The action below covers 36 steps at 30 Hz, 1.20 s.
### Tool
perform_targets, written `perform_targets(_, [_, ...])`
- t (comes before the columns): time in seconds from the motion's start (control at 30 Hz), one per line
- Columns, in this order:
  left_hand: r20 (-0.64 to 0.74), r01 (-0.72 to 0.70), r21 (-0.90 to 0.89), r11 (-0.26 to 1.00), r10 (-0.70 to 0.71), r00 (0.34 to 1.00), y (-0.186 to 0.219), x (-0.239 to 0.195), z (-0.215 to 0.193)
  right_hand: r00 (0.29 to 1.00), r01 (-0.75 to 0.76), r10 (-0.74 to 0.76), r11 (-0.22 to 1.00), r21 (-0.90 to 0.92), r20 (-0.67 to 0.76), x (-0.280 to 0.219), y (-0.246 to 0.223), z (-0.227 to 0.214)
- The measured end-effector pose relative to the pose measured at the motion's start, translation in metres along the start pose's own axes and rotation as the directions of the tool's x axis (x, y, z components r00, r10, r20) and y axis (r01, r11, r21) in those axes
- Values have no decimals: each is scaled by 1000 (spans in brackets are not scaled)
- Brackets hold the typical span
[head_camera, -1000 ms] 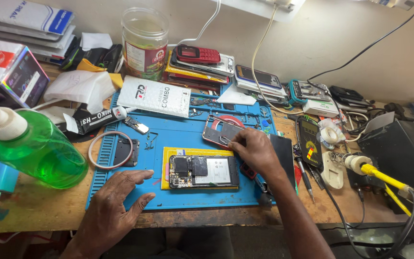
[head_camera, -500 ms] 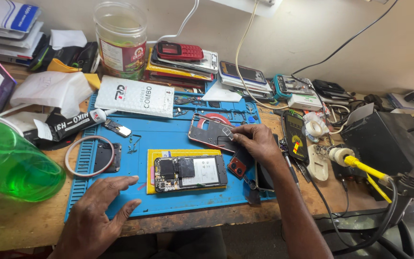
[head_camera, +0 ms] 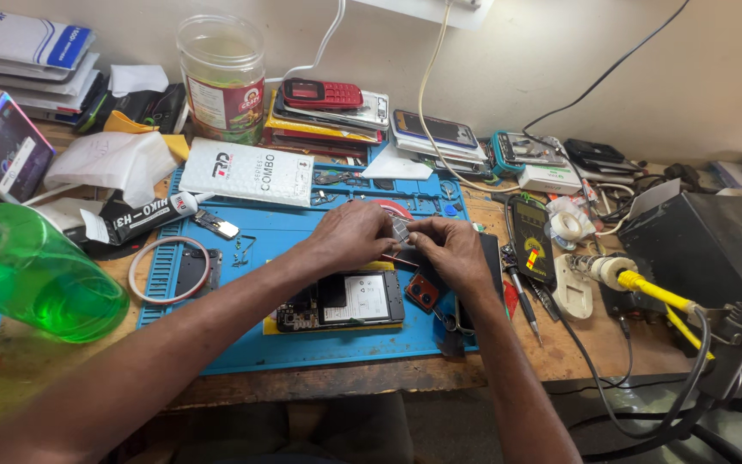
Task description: The person disassembles a smartphone, removes the battery, and uses a screwdriver to adjust internal components. They then reassemble the phone by placing the back cover and securing it.
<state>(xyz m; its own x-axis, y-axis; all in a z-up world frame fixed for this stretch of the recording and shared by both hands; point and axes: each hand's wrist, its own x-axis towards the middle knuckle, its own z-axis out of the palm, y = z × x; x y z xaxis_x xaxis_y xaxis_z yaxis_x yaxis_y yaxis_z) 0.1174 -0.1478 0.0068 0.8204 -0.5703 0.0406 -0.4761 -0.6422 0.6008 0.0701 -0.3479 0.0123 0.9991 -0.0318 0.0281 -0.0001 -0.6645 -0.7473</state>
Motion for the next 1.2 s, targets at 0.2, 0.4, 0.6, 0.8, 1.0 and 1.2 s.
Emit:
perform_targets(0.2, [-51,23,-111,994,-29,998,-5,0,9,995,-19,18,1000,-17,-98,0,1,9])
perform_targets(0.4, [-259,-230,-292,928,154,953,-16,-2,-4,946,245,-246,969,-31,-211,-22,-18,6])
perform_targets(0.6, [-316,-356,-777,519,168,934,-10,-37,8,968,249,-142,670,699,-209,-55,-22,31])
perform_targets(0.8, [-482,-424,-328,844,236,844,-19,-117,-35,857,443,-393,892,87,-333,-89,-31,40])
perform_targets(1.0, [-450,-220,-310,925,61,891,-18,-202,-28,714,540,-647,752,-378,-268,-127,-36,69])
perform_targets(1.2, [47,131,-799,587,-155,987,-12,-196,-2,547,676,-797,601,-426,-256,-136,-47,75])
